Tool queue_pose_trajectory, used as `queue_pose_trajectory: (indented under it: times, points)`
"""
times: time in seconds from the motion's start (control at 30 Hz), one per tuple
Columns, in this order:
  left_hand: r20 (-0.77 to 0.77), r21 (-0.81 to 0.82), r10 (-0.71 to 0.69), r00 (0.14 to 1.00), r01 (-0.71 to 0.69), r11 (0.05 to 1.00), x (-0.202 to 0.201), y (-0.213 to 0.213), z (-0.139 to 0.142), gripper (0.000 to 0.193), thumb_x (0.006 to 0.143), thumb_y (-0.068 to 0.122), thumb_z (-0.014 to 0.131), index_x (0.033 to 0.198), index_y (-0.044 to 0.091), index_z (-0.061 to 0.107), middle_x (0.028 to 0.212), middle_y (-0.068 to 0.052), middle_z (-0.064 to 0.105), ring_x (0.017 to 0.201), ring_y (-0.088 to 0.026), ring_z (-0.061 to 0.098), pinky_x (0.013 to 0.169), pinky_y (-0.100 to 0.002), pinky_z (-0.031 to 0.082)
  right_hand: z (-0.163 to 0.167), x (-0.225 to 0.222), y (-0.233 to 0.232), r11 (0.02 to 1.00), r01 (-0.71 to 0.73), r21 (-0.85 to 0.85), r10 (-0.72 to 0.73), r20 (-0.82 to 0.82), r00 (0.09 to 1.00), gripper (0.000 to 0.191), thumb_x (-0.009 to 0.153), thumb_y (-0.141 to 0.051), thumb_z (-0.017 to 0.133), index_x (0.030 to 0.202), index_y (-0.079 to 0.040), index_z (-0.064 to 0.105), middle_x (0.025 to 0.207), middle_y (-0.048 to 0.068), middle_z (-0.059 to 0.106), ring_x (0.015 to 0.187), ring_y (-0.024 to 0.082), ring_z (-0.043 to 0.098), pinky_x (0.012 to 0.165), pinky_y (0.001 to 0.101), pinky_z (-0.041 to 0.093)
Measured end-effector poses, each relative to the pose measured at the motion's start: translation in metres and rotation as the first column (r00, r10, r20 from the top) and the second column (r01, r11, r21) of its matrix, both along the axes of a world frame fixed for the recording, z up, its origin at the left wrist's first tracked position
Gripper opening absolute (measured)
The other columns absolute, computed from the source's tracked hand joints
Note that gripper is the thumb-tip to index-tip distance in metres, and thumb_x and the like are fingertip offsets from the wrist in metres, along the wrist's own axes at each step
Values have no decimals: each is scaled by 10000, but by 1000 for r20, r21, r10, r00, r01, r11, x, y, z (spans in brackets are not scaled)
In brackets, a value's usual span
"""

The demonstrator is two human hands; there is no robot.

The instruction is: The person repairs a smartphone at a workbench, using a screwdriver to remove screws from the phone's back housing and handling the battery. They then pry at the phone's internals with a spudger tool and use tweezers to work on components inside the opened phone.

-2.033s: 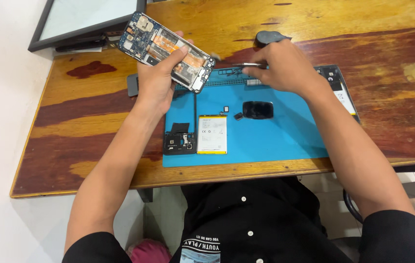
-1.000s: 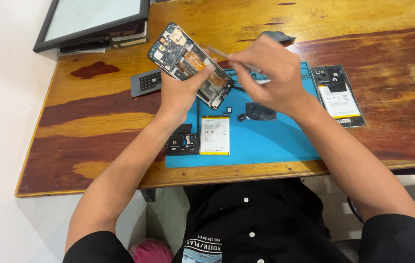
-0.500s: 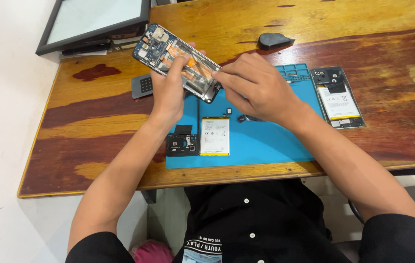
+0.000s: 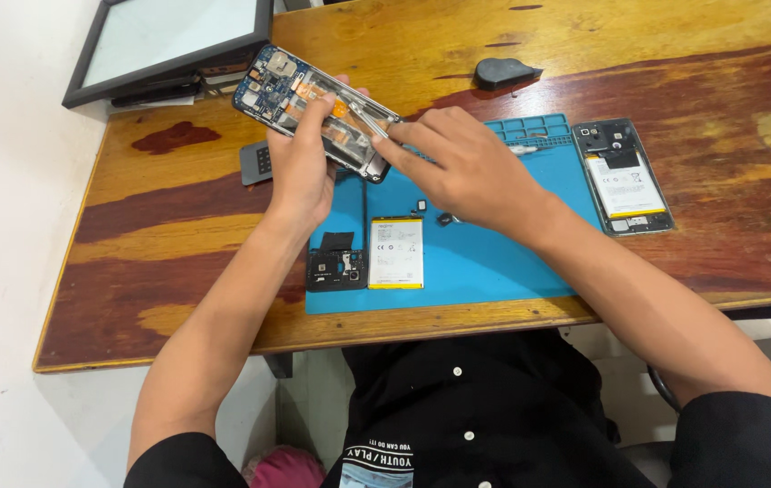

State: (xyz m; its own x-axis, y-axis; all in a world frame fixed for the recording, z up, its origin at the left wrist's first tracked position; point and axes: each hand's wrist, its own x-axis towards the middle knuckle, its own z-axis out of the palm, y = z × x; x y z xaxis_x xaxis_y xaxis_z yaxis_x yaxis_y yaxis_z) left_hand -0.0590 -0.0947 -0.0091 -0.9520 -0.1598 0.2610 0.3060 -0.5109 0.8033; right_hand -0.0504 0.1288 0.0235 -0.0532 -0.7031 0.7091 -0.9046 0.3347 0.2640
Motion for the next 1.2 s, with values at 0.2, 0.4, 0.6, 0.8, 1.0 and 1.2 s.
queue_pose_trajectory:
  times: [0.2,0.4,0.6,0.8,1.0,1.2]
  points:
    - [9,-3,-14,1000,14,1000,2,0,3,296,1007,53,550,1275,-70,529,1262,-192,662,1165,-296,700,931,-411,645,-4,1,-4,1000,28,-6,-29,-69,997,427,888,-66,694,1305,23,678,1221,118,659,975,236,598,845,362,501]
    - [5,-37,-18,1000,18,999,7,7,5,304,1021,85,555,1280,-74,540,1250,-196,669,1155,-287,709,934,-403,646,-8,3,-7,998,62,-32,-65,-116,991,420,918,-70,708,1319,49,670,1108,91,629,958,230,584,837,369,490]
    - [11,-54,-3,1000,4,999,7,7,6,321,1035,96,553,1301,-84,547,1234,-228,679,1146,-298,711,941,-404,646,-15,0,-9,992,119,-42,-122,-85,989,421,923,-55,726,1332,40,688,889,28,546,809,194,522,694,354,414]
    - [3,-57,13,1000,-13,998,4,7,2,324,1022,88,573,1301,-70,527,1282,-196,652,1184,-299,699,961,-413,642,-22,-3,-7,977,179,-116,-181,-5,984,415,905,-52,750,1319,-59,726,812,27,479,731,194,498,630,355,381]
    - [-9,-48,14,1000,-14,999,3,7,-1,313,1013,79,620,1282,-57,536,1277,-195,651,1179,-302,701,964,-419,636,-25,-4,-9,972,195,-131,-198,-9,980,385,891,-75,778,1275,-81,754,787,19,472,713,188,509,605,353,382]
    - [-7,-53,13,1000,-13,999,4,10,-4,297,1012,80,635,1267,-51,554,1254,-186,666,1156,-294,703,952,-416,632,-27,-3,-8,972,186,-145,-188,-4,982,342,919,-58,783,1259,-91,762,776,17,479,693,188,529,594,355,408]
